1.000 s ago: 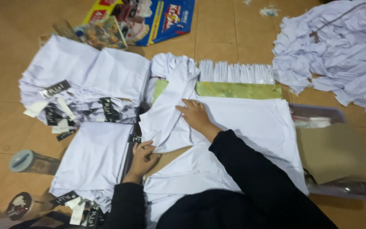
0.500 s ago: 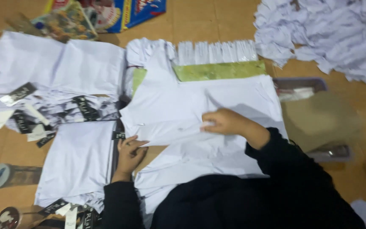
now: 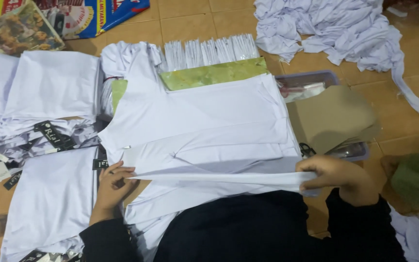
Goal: The person folds white shirts one by one using a cardboard insert to maintain shape. They place each folded shirt into a clear plastic bag and stack them on the left side of the workspace.
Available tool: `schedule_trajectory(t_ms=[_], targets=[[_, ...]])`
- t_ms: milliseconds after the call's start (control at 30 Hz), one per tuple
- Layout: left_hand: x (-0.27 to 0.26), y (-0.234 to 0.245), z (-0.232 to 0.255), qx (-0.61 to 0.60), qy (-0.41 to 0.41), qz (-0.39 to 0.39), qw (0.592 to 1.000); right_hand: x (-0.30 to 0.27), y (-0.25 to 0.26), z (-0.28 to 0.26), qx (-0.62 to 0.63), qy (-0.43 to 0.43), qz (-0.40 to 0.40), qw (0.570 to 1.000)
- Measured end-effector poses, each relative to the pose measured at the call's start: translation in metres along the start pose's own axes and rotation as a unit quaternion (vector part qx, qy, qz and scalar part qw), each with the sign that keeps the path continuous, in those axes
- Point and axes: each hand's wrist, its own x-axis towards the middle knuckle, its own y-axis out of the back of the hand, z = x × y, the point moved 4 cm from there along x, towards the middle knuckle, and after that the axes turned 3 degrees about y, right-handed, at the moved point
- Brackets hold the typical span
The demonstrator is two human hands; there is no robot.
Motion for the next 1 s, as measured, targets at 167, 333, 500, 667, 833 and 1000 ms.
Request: schedule_trajectory(t_ms=[167,333,500,667,833,1000], targets=[[0.001,0.005,0.023,0.043,0.056,0.010,0.997,0.027,0.028,0.056,0.218,0.127,0.199,0.947],[0.009,-0.008,0.030,0.146,0.133,0.063,0.978,0.092,0.018,0.081,0.277,-0.045,0.391,0.876],[0.012,-0.018,0.070,0.284,0.168,0.074,0.941,0.085,0.008,0.051,0.079,-0.137,0.450,0.879],[0.022,-0.073,0.175,0.306,-0.110,0.080,0.942,0.103,-0.015,-0.029,-0.125,0.187,0.560,0.797],[0.031,-0.129,0.171,0.330,-0.102,-0.068,0.936,0.155,-0.065,-0.027,-0.263,0.151,0.426,0.853],[0.033,-0.133,0.167,0.342,-0.073,-0.099,0.932,0.137,-0.024,0.030,-0.272,0.009,0.457,0.847]])
